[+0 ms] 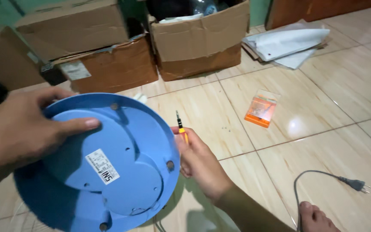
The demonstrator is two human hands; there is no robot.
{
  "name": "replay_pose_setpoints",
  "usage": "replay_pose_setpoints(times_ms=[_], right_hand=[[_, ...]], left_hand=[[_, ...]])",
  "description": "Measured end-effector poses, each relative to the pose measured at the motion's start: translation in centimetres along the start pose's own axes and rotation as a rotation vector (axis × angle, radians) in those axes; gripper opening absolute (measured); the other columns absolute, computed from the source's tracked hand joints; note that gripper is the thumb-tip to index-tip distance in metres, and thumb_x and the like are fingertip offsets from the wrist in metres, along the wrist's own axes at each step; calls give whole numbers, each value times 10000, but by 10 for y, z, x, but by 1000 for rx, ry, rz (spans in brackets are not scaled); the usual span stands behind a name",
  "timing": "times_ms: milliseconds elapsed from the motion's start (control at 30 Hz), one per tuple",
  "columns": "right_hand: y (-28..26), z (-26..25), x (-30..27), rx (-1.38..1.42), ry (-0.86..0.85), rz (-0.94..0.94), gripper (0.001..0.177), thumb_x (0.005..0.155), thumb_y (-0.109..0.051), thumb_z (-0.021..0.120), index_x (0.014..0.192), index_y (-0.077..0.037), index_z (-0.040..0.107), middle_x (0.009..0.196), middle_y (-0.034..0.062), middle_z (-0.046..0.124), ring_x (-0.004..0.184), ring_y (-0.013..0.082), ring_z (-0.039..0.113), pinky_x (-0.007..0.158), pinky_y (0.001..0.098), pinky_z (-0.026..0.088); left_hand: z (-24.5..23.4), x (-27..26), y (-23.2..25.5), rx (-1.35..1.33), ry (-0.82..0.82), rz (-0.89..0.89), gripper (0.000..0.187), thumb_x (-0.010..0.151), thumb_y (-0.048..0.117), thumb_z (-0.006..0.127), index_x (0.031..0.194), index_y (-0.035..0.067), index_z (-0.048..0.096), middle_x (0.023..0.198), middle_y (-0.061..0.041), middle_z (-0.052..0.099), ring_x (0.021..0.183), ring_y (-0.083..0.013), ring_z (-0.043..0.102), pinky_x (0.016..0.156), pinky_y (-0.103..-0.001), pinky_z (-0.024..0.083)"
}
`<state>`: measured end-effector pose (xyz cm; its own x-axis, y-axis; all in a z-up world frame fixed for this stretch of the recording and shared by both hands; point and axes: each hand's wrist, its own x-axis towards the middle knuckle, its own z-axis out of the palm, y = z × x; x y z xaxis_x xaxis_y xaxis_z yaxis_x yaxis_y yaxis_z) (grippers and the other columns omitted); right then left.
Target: The person uses a screwdriver to remove multiple screws from the underside of a blue electric fan base. They hold the base with one hand and turn the screwdriver with the other, placing the removed screws on the floor.
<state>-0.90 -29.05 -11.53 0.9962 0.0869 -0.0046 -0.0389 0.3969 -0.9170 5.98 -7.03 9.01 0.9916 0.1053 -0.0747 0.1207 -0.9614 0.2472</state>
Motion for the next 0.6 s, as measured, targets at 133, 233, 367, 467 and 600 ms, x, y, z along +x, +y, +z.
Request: replay_pose_setpoints(times_ms=[133, 233, 367, 467, 600], right_hand=[[40, -54, 11, -421, 342, 13, 393, 1058, -255, 530, 1426, -176, 644, 926, -30, 511, 734, 145, 563, 691, 316, 511], [66, -95, 15, -917, 538, -81, 309, 957, -208, 625, 1236, -78, 642, 914, 102, 602, 831, 265, 619, 774, 396, 507], [90, -133, 13, -1050, 611, 196, 216, 939, -237, 641, 1093, -85, 623, 934, 124, 646, 920, 321, 617, 816, 453, 490], [103, -150, 11, -1129, 600, 117, 159, 920, -209, 666, 984, -76, 608, 946, 126, 647, 952, 340, 599, 813, 468, 478], [115, -158, 6, -1146, 548, -70, 169, 882, -178, 695, 975, -83, 591, 939, 121, 630, 932, 333, 614, 796, 452, 489]], left_hand=[[26, 24, -21, -99, 66, -49, 588, 820, 358, 853, 1275, 33, 671, 862, -239, 745, 676, -387, 790, 648, -467, 658], [46, 53, -48, -188, 89, 78, 620, 819, 340, 873, 1278, -12, 651, 847, -272, 720, 658, -420, 767, 646, -492, 640], [69, 101, -73, -272, -50, 136, 643, 819, 331, 873, 1310, 4, 617, 870, -269, 712, 694, -419, 756, 683, -508, 634], [79, 117, -81, -235, -79, 112, 644, 810, 327, 876, 1305, 3, 622, 871, -268, 713, 698, -417, 756, 689, -507, 635], [73, 122, -81, -196, -91, 92, 645, 797, 322, 879, 1299, 2, 629, 872, -266, 714, 703, -415, 756, 696, -505, 636]])
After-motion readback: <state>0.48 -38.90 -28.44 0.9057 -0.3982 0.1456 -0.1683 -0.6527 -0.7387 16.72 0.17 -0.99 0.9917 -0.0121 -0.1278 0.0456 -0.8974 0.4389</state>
